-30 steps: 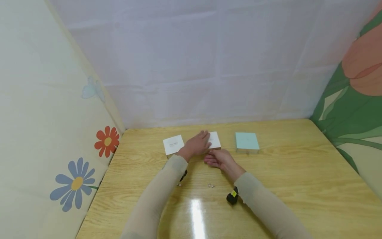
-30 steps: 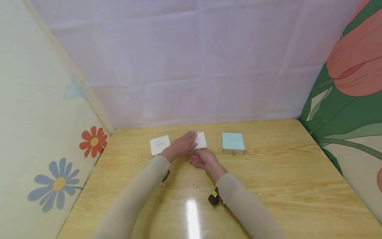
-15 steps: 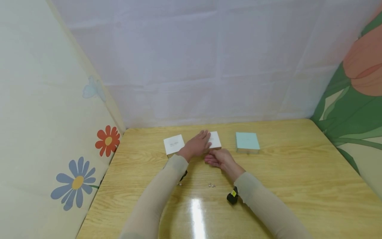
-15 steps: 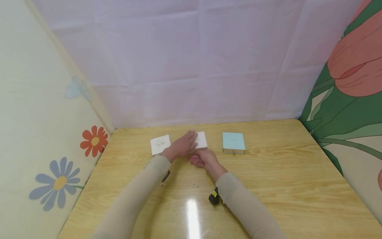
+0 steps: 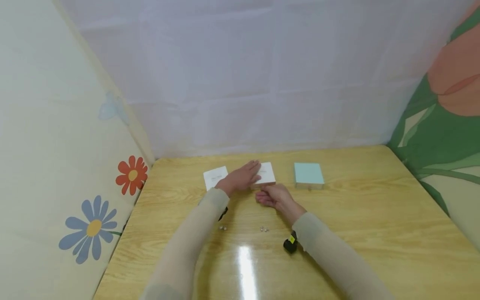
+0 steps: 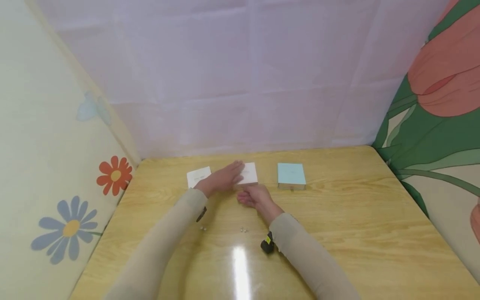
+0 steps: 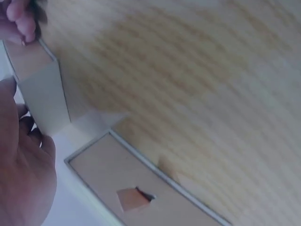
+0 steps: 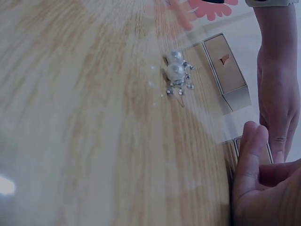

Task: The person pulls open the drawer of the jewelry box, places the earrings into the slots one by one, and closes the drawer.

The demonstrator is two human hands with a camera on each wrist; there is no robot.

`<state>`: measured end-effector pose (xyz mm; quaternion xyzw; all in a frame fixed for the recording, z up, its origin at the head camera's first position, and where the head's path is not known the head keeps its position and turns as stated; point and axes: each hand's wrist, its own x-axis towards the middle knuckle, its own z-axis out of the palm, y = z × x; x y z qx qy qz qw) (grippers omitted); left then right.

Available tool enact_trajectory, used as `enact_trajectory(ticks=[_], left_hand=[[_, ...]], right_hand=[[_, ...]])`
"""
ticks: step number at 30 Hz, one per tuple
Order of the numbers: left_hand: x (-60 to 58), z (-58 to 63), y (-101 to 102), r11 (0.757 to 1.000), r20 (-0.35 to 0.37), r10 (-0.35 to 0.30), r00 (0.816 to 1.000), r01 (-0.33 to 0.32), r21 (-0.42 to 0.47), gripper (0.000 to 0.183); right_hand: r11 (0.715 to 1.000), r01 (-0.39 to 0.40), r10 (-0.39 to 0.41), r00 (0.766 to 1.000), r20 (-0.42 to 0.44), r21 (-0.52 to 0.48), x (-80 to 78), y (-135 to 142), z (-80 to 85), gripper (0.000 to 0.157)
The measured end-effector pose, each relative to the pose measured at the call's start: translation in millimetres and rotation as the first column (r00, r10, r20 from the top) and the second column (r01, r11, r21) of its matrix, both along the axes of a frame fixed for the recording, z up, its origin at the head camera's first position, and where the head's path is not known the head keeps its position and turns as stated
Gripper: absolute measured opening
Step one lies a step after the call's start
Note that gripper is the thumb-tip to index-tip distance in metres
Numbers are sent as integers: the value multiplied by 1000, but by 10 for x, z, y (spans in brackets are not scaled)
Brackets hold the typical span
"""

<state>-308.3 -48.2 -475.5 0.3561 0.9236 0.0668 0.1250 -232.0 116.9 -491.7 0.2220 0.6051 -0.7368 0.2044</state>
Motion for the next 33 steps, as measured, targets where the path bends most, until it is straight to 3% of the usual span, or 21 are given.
enact_trajectory(ticks=[12, 33], left_hand=[[-18, 8, -66, 999, 22, -20, 1000, 19, 41, 61], [-36, -66, -40, 998, -37, -17, 999, 20, 63, 62]], right_hand=[[1000, 16, -16, 1000, -5, -12, 38, -21, 8, 29], [998, 40, -40, 999, -17, 46, 80, -30, -11, 26]])
